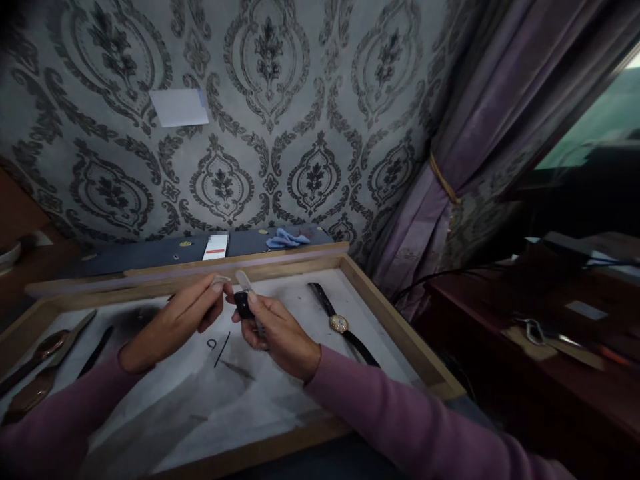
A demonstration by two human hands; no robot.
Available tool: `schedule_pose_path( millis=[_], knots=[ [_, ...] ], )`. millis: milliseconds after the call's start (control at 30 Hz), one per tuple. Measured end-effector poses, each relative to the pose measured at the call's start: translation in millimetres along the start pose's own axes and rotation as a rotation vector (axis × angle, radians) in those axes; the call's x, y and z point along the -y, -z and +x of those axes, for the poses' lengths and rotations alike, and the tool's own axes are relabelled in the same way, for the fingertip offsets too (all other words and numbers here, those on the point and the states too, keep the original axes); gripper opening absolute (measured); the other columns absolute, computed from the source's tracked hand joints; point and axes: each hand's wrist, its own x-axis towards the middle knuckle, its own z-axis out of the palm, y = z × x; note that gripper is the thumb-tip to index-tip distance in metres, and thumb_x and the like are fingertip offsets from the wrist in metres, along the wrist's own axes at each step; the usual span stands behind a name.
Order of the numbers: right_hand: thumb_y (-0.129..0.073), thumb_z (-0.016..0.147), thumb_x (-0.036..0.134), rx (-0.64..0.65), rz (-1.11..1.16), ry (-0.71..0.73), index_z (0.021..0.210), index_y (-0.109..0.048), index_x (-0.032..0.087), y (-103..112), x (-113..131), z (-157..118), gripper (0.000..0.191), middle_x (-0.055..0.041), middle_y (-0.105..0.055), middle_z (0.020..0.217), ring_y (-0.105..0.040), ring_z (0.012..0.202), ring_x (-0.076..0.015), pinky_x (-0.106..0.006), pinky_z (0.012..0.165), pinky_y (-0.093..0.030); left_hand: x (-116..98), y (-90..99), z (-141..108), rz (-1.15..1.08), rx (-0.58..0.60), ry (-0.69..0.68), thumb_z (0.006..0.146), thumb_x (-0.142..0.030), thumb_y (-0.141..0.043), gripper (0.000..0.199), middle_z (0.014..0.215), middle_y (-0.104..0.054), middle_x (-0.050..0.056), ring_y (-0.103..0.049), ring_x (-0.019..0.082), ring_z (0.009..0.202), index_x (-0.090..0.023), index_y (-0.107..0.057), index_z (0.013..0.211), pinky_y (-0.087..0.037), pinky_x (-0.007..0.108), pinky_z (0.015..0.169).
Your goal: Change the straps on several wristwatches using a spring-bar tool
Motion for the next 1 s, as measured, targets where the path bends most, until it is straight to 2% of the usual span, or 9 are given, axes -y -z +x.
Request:
schedule_pose_path(
  millis=[133,267,500,700,867,1000],
  knots=[
    [-0.061,0.085,0.052,0.029,0.007,0.019,0.086,-0.06,0.014,1.3,1.5,-0.9,0.039,0.0034,-0.047,0.064,-0.026,0.045,-0.0038,-0.021,0.04,-0.012,-0.1,-6.0,-4.9,0.34,-0.059,-0.163,0.096,-0.029,-0.033,0.019,0.063,-0.048,-0.002,-0.046,0.016,0.058,-0.021,-0.045,0.083,-0.028,0.028,0.058],
    [-0.061,0.085,0.051,0.041,-0.013,0.05,0.084,-0.057,0.015,2.6,4.2,-2.2,0.036,0.0063,-0.04,0.057,-0.022,0.045,-0.0049,-0.021,0.04,-0.012,1.8,-8.7,-7.9,0.519,-0.04,-0.189,0.098,-0.029,-0.028,0.022,0.06,-0.044,-0.003,-0.044,0.015,0.052,-0.022,-0.042,0.083,-0.023,0.029,0.055],
    [-0.062,0.086,0.047,0.046,-0.087,0.117,0.085,-0.054,0.016,2.8,5.1,-5.2,0.032,0.0072,-0.038,0.059,-0.023,0.045,-0.0045,-0.022,0.041,-0.015,-5.3,-10.1,-9.2,0.673,-0.034,-0.16,0.096,-0.024,-0.03,0.018,0.055,-0.049,-0.001,-0.046,0.017,0.048,-0.022,-0.042,0.082,-0.018,0.029,0.051],
    [-0.065,0.084,0.043,0.037,-0.143,0.171,0.098,-0.051,0.018,2.2,6.4,-7.5,0.032,0.002,-0.052,0.082,-0.029,0.048,-0.0032,-0.02,0.042,-0.018,-2.3,-10.7,-9.1,0.786,-0.02,-0.183,0.093,-0.018,-0.032,0.015,0.057,-0.053,0.0,-0.048,0.017,0.049,-0.022,-0.044,0.085,-0.017,0.028,0.051],
    [-0.063,0.085,0.043,0.036,-0.217,0.185,0.098,-0.052,0.018,1.6,9.0,-9.6,0.03,0.0021,-0.051,0.079,-0.029,0.05,-0.0041,-0.019,0.042,-0.02,-3.7,-11.9,-9.1,0.769,-0.023,-0.173,0.094,-0.019,-0.031,0.017,0.054,-0.05,-0.001,-0.046,0.017,0.047,-0.021,-0.044,0.082,-0.017,0.028,0.05],
    [-0.064,0.084,0.046,0.021,-0.255,0.186,0.1,-0.054,0.018,1.8,10.2,-10.5,0.034,0.0025,-0.05,0.077,-0.029,0.05,-0.0046,-0.019,0.042,-0.021,-5.9,-12.3,-9.4,0.757,-0.026,-0.174,0.089,-0.014,-0.037,0.013,0.055,-0.051,-0.001,-0.046,0.016,0.047,-0.022,-0.044,0.081,-0.02,0.026,0.049]
  ],
)
